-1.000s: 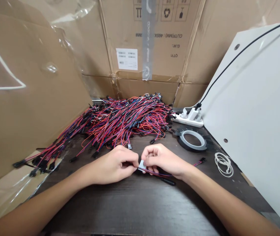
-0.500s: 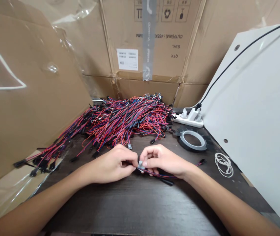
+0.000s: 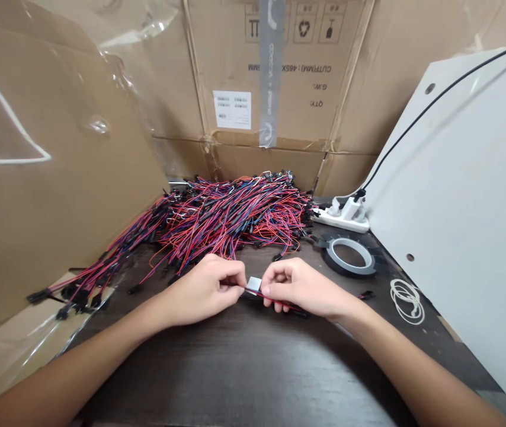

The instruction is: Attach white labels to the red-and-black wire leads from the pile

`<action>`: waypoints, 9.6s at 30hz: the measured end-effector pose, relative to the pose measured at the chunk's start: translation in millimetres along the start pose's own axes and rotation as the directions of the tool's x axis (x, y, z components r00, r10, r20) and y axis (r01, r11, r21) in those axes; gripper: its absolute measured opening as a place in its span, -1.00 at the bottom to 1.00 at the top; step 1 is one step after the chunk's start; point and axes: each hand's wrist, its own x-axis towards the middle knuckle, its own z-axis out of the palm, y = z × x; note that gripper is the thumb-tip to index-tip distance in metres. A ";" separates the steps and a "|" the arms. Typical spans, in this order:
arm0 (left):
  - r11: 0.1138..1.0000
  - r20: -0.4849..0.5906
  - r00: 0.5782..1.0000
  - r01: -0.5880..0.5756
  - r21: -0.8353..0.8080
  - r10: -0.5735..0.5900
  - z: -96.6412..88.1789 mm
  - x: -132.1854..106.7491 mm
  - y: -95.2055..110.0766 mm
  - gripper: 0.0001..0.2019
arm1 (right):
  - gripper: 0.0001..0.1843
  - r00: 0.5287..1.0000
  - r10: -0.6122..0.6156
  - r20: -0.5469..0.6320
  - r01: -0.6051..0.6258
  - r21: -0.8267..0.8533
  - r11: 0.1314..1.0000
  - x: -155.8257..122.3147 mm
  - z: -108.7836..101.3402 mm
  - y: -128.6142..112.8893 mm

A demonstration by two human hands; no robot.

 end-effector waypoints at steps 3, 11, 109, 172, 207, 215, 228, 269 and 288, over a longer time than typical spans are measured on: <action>0.998 -0.024 0.998 0.053 -0.016 -0.053 2.0 1.1 -1.5 -0.86 | -0.86 0.999 -0.013 -0.044 0.013 -0.018 1.000 0.5 0.7 0.1; 0.988 -0.061 0.988 0.139 -0.069 -0.143 5.7 3.2 -2.6 -0.88 | -0.98 0.983 -0.104 -0.153 0.073 -0.195 0.978 6.7 7.0 8.8; 0.332 0.575 0.790 0.613 -0.717 -0.213 -0.9 3.9 -2.4 -0.87 | -0.83 0.936 -0.321 -0.146 0.273 -0.273 0.922 -2.4 10.9 -0.8; 0.324 0.627 0.764 0.638 -0.699 -0.152 1.2 2.0 -6.0 -0.91 | -0.89 0.814 -0.567 0.125 0.521 -0.588 0.619 -6.0 16.4 5.0; 0.470 0.462 0.850 0.525 -0.710 -0.252 -0.2 3.2 -3.8 -0.90 | -0.80 0.968 -0.242 -0.071 0.211 -0.296 0.932 -1.8 14.3 1.4; 0.701 0.387 0.872 0.476 -0.531 -0.299 4.2 2.2 -2.3 -0.93 | -0.79 0.975 -0.196 -0.107 0.169 -0.218 0.961 3.3 13.3 6.6; 0.622 0.376 0.872 0.488 -0.612 -0.314 1.0 3.7 1.2 -0.92 | -0.87 0.937 -0.344 -0.066 0.285 -0.425 0.859 0.7 14.0 5.6; 0.487 0.290 0.878 0.458 -0.744 -0.382 18.2 5.3 7.5 -0.84 | -0.89 0.876 -0.439 -0.197 0.326 -0.428 0.843 1.2 17.6 7.8; 0.695 0.094 0.918 0.355 -0.626 -0.384 15.8 5.8 5.5 -0.81 | -0.82 0.920 -0.265 -0.289 0.257 -0.067 0.964 6.4 20.4 7.4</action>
